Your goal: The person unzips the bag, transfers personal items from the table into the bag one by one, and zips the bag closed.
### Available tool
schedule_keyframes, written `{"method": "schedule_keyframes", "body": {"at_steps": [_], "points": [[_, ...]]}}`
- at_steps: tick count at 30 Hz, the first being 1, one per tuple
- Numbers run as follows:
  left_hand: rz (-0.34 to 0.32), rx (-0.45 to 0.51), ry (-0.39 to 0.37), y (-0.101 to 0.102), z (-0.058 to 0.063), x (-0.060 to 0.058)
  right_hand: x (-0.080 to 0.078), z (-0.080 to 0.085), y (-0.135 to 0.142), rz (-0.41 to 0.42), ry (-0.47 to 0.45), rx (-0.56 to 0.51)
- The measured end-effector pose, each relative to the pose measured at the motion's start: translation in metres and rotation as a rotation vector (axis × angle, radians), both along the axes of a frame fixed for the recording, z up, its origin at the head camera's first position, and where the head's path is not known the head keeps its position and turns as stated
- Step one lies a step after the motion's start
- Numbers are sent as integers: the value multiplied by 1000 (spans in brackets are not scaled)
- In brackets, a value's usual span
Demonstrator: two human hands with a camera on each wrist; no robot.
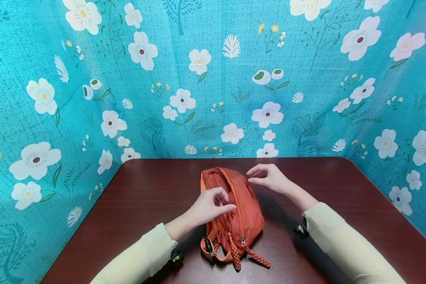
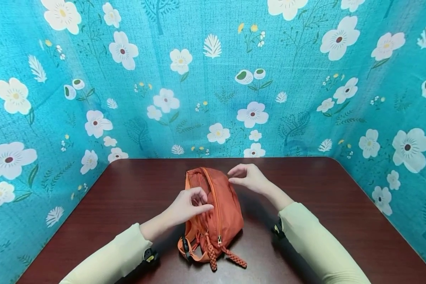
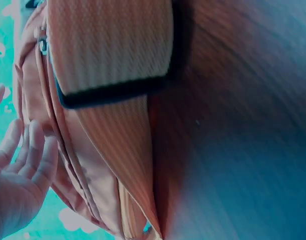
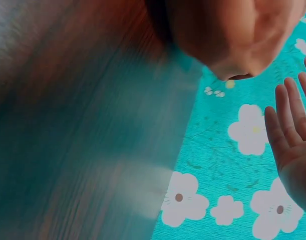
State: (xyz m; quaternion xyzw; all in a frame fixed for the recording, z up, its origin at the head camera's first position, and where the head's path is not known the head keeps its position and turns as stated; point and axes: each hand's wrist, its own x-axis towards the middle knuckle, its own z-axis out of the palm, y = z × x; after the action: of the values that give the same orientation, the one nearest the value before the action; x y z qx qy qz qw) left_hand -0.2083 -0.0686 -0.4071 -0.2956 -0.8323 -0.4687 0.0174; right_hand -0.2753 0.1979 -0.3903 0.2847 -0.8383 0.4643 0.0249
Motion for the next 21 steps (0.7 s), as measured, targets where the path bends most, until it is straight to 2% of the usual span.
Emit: {"method": "schedule_keyframes", "body": {"at_steps": [4,7,13,21], "points": [[29,-2,3,6,3,3,-17,-8,-6,-9,5,35],[51,-1,-15,12,2,2,-26,-13,-10,31,-14,38],[128,-7,-36,22,-3,-3,-32,-20,-17,105,-97,-9],[186,-76,-22,28,-2,-6,-35,-23,-22,60,-177,-45]]}}
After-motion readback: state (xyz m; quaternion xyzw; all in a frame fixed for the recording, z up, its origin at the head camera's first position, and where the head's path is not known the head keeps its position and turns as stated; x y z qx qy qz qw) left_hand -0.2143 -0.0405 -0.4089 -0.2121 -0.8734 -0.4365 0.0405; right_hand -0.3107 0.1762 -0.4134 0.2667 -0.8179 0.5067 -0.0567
